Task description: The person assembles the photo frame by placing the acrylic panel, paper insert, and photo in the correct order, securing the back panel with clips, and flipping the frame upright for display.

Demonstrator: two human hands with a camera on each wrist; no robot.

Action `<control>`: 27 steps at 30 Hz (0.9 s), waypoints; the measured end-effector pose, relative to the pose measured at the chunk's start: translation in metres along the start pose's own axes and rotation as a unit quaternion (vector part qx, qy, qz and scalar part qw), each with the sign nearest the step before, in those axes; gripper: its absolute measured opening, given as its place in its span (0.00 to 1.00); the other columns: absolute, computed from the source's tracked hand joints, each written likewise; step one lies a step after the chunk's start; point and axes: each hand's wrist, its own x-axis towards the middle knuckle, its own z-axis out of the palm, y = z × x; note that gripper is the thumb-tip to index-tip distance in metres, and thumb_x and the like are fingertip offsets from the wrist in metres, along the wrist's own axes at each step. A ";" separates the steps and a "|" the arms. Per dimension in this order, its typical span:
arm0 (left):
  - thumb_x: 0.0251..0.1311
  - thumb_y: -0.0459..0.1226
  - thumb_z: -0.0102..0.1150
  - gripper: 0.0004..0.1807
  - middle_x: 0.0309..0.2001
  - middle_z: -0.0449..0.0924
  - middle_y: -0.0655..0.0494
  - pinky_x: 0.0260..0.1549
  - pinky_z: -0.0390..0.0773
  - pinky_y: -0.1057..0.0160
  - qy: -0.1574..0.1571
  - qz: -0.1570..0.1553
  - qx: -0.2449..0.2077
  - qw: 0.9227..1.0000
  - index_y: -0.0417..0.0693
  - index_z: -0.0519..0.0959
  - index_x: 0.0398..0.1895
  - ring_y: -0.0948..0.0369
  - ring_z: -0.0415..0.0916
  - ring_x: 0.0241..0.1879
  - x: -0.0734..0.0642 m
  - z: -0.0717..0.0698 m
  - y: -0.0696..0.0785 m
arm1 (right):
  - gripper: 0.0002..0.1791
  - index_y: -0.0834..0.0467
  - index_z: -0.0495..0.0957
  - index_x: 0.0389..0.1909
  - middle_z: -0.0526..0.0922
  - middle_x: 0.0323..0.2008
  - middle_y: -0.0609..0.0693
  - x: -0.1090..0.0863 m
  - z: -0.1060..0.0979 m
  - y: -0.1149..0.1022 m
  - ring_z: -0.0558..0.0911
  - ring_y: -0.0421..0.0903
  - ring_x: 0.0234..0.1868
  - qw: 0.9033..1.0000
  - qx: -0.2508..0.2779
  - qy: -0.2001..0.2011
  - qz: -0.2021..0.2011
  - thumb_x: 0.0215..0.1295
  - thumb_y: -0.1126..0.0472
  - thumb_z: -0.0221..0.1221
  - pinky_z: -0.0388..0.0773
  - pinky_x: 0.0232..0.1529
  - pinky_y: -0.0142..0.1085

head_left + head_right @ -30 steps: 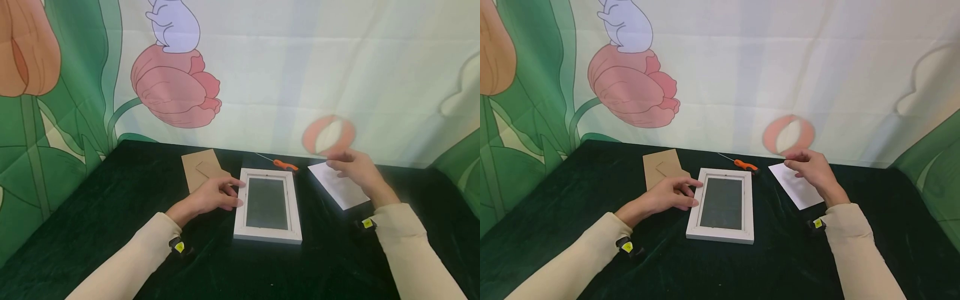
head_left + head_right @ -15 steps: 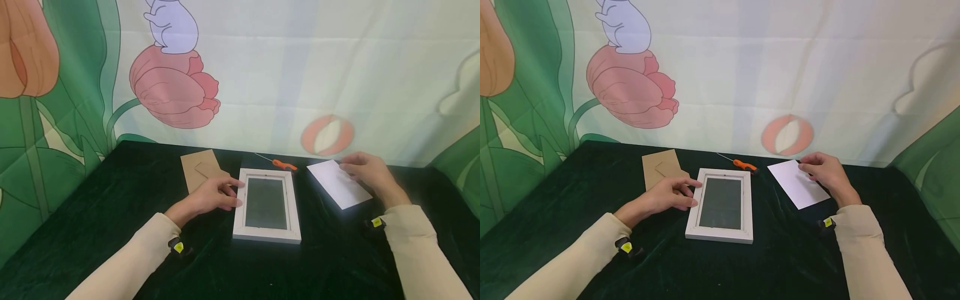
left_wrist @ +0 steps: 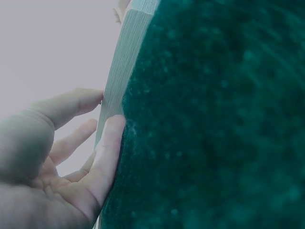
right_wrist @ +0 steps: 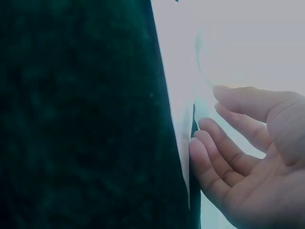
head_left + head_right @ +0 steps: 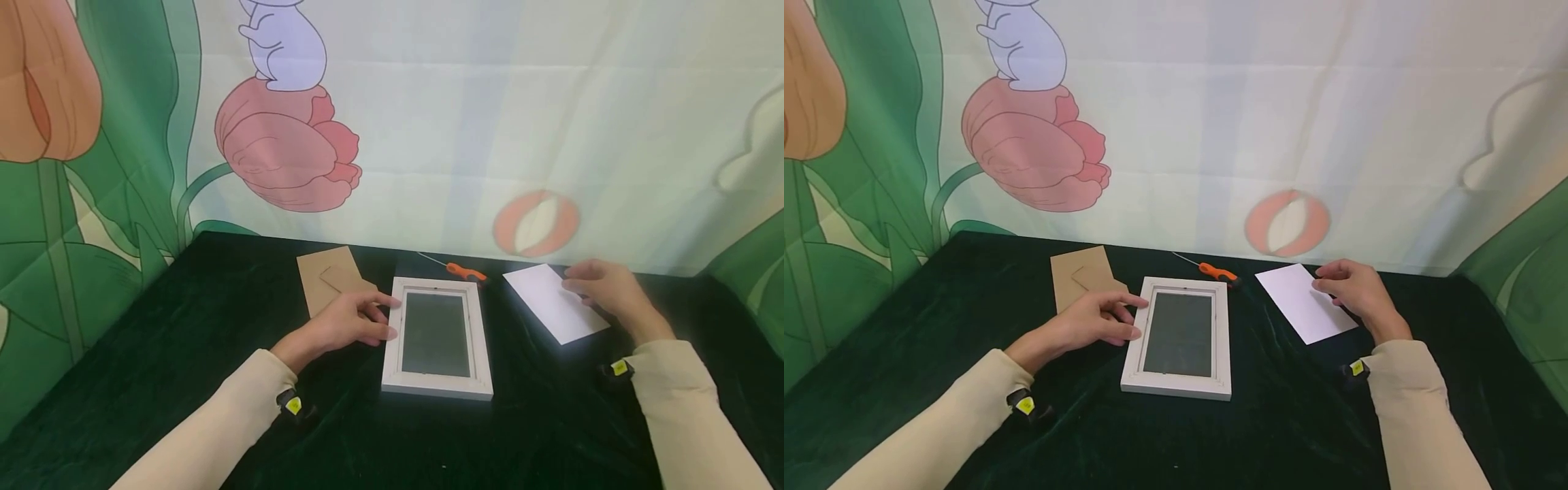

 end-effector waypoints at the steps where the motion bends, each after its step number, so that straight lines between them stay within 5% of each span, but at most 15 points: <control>1: 0.65 0.35 0.74 0.30 0.46 0.82 0.44 0.46 0.88 0.54 0.000 -0.001 -0.001 1.000 0.41 0.78 0.69 0.50 0.85 0.42 0.000 0.000 0.000 | 0.33 0.66 0.71 0.70 0.74 0.66 0.69 0.000 0.000 0.001 0.79 0.66 0.59 1.000 -0.002 0.000 0.003 0.77 0.47 0.63 0.77 0.63 0.62; 13: 0.65 0.34 0.74 0.30 0.47 0.82 0.44 0.46 0.88 0.54 0.003 -0.005 -0.002 1.000 0.41 0.78 0.69 0.51 0.85 0.42 -0.001 -0.001 0.000 | 0.34 0.67 0.71 0.68 0.72 0.65 0.71 0.001 0.001 0.001 0.75 0.68 0.60 0.999 -0.022 -0.008 0.024 0.75 0.46 0.64 0.77 0.61 0.63; 27: 0.65 0.35 0.73 0.30 0.47 0.82 0.44 0.46 0.88 0.54 0.004 -0.010 0.000 1.000 0.41 0.77 0.70 0.51 0.85 0.42 0.000 -0.001 0.000 | 0.27 0.69 0.74 0.65 0.73 0.61 0.73 -0.001 0.004 0.000 0.73 0.68 0.54 0.998 -0.055 -0.006 -0.011 0.76 0.55 0.64 0.79 0.53 0.61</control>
